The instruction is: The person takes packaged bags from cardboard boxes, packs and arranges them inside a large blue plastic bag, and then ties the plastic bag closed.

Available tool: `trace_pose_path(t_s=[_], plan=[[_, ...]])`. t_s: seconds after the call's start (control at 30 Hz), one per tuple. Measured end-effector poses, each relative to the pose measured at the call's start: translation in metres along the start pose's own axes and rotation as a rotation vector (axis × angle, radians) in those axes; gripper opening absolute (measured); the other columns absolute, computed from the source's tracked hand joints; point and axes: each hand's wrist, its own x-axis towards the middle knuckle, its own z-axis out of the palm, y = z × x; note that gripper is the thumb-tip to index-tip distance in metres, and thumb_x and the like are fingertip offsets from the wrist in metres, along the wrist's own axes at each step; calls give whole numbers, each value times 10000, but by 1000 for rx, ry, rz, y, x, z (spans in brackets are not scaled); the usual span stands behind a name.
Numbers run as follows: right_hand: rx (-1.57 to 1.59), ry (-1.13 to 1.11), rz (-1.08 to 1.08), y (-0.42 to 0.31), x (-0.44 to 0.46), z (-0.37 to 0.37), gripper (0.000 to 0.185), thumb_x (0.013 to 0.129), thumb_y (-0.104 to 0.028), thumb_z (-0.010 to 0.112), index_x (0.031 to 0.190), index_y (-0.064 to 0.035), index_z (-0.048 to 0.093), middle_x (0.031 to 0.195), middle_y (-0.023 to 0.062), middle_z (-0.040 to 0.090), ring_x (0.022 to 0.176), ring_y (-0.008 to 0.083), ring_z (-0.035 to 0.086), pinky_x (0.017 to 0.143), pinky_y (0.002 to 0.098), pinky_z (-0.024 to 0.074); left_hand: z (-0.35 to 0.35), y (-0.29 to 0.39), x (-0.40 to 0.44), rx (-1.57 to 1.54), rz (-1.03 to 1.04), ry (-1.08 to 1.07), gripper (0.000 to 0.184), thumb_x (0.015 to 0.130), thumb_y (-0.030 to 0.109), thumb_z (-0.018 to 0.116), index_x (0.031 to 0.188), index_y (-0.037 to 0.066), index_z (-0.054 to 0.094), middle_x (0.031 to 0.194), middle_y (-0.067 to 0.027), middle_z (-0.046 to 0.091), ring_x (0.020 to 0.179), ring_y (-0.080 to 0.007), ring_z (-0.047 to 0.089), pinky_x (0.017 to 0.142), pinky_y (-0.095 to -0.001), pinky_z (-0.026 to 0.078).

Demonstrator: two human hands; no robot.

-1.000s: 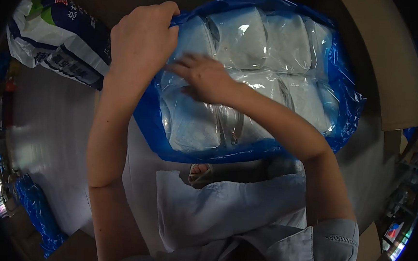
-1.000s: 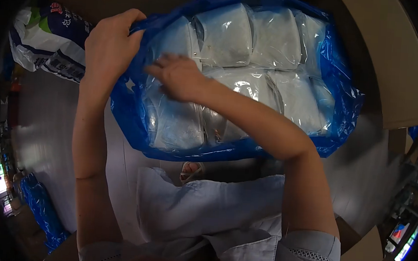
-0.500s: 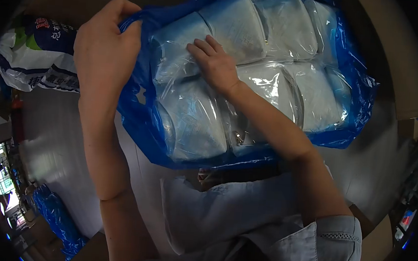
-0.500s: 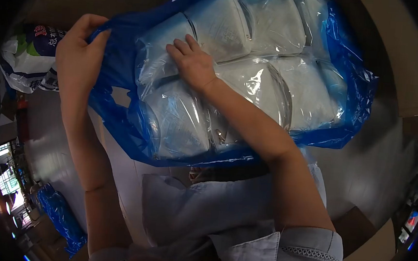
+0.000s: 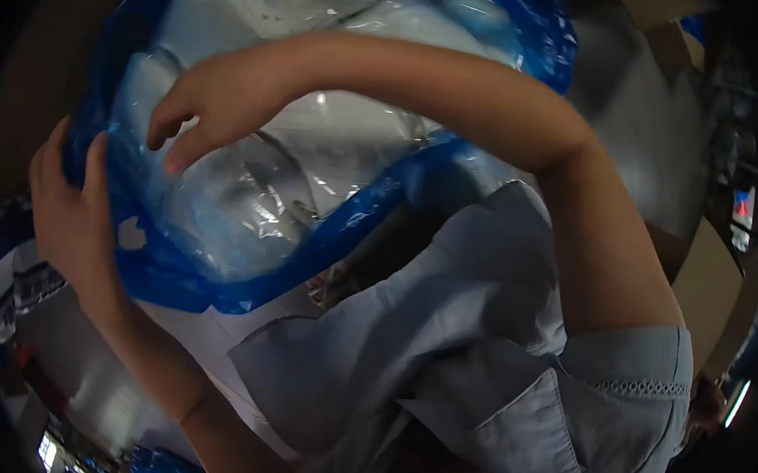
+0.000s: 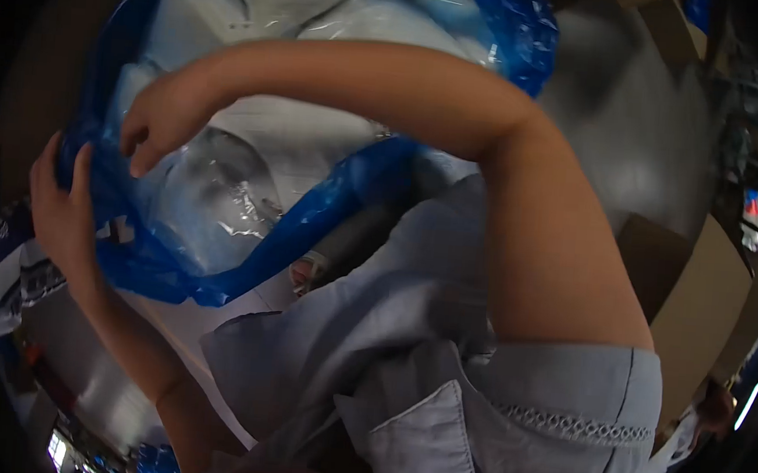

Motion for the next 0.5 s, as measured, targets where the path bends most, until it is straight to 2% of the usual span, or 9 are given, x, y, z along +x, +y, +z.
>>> trace_pose_path(t_s=[0.03,0.1,0.17,0.23,0.27,0.33,0.37,0.4,0.5], plan=[[28,130,14,0,-45,-21,445,845,-337,496,1217,-98,439,1158,135,504,1079,247,475,870,382,393,1,6,-6,-48,17,-4,364,780,330,576,1084,131,563,1114,-90,542,1002,-259,538,777,-353,446],[92,599,63,23,-148,-46,403,850,-342,490,1165,-92,466,1100,113,524,1014,217,499,825,352,407,0,18,-13,-283,424,184,469,761,391,595,1124,99,537,1222,-118,463,1096,-299,473,893,-406,379],[134,1188,228,60,-249,-52,367,855,-347,483,1113,-85,493,1043,90,544,948,187,523,779,323,421,-14,84,-37,-386,582,-118,564,730,424,623,1145,58,511,1223,-157,455,1122,-342,442,979,-455,268],[224,1512,542,113,-334,-22,342,860,-352,477,1061,-79,520,986,67,563,882,157,547,734,294,435,-9,124,-53,-611,665,-386,586,712,412,643,1150,49,503,1208,-159,472,1137,-341,426,1011,-451,202],[310,1485,756,139,-364,15,334,863,-355,474,1035,-76,534,957,55,573,849,142,560,712,279,442,-7,134,-57,-608,684,-391,586,712,412,643,1150,49,503,1208,-159,472,1137,-341,426,1011,-451,202],[544,1077,1142,160,-388,100,463,778,-439,572,1096,-110,502,969,42,556,911,138,520,738,313,410,-2,154,-62,-647,766,-644,575,715,386,643,1148,36,501,1168,-149,506,1146,-324,423,1011,-444,206],[703,890,1177,154,-379,136,643,750,-479,598,1203,-53,436,1070,139,529,998,212,496,811,330,412,-1,160,-63,-631,772,-661,575,715,386,643,1148,36,501,1168,-149,506,1146,-324,423,1011,-444,206],[873,588,1097,143,-366,162,871,729,-531,590,1343,-43,209,1265,198,384,1171,296,375,953,378,319,1,163,-62,-609,779,-669,543,717,363,643,1130,36,511,1132,-145,526,1133,-315,434,1000,-441,228],[837,420,795,131,-324,210,989,722,-483,624,1366,-44,15,1341,217,269,1234,296,297,1005,372,251,1,174,-64,-588,768,-690,480,718,315,642,1093,40,523,1080,-135,550,1093,-295,463,970,-432,277]])
